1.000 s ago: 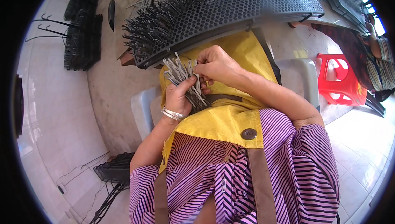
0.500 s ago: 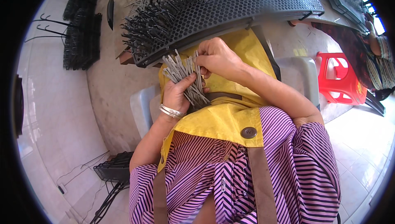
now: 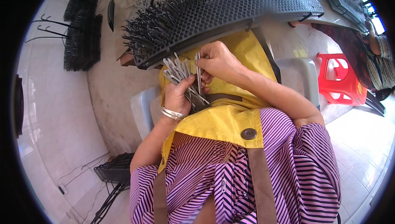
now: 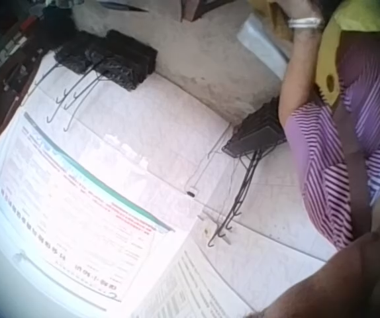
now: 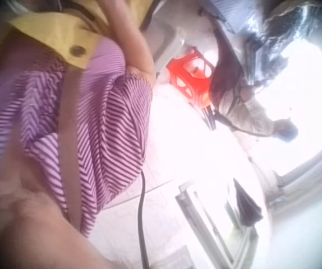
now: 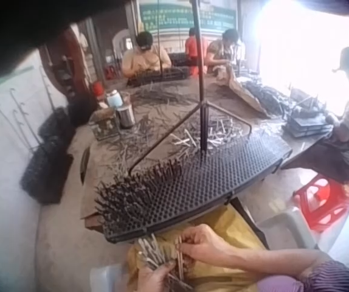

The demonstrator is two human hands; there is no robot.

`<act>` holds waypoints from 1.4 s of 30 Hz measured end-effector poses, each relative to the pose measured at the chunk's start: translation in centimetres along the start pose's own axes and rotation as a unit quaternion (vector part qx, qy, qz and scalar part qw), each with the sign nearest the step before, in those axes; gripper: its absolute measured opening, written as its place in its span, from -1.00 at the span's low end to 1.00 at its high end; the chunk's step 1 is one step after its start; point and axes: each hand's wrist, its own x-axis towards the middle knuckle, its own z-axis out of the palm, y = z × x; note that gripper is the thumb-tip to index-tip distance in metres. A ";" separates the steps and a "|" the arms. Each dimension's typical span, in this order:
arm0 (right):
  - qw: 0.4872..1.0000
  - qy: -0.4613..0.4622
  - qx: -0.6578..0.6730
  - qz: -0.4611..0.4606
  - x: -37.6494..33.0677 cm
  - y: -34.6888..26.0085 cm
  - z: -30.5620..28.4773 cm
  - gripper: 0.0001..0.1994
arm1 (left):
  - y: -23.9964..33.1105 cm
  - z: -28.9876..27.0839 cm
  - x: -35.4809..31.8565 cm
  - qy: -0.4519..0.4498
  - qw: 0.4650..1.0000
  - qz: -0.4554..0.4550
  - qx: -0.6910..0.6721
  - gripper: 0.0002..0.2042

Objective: Sorting thin metal rods and inserting them individually into a perforated organizing tray.

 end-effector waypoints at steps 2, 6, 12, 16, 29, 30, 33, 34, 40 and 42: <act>1.000 0.007 0.009 0.009 -0.1 0.2 0.0 -0.85 | -0.2 -0.2 0.0 0.001 1.000 -0.007 -0.002 -0.79; 0.999 0.004 0.010 0.034 -0.2 0.4 0.1 -0.87 | -0.3 -0.4 0.0 -0.022 1.000 -0.004 0.010 -0.78; 0.996 0.005 0.067 0.059 -0.5 0.9 0.0 -0.91 | -0.9 -0.9 0.4 0.065 0.998 -0.006 -0.004 -0.87; 0.994 0.039 0.106 0.009 -0.3 -1.0 -1.2 -0.90 | -0.7 -0.8 0.2 0.095 0.994 -0.015 -0.046 -0.89; 0.939 0.187 0.185 -0.223 6.7 -3.6 -6.9 -0.93 | -1.1 -1.1 0.2 0.067 0.995 -0.035 -0.066 -0.88; 0.940 0.185 0.185 -0.220 6.8 -3.7 -6.8 -0.93 | -1.1 -1.3 0.2 0.049 0.996 -0.033 -0.069 -0.88; 0.941 0.177 0.160 -0.240 6.9 -4.3 -6.7 -0.92 | -1.2 -1.3 0.2 0.037 0.996 -0.039 -0.074 -0.89; 0.942 0.163 0.157 -0.246 7.0 -4.3 -6.8 -0.91 | -1.2 -1.3 0.2 0.044 0.995 -0.045 -0.076 -0.89; 0.945 0.132 0.162 -0.251 7.5 -4.8 -6.5 -0.90 | -1.2 -1.3 0.3 0.039 0.996 -0.036 -0.075 -0.89; 0.946 0.127 0.168 -0.246 7.8 -4.7 -6.6 -0.91 | -1.2 -1.3 0.3 0.041 0.996 -0.039 -0.074 -0.88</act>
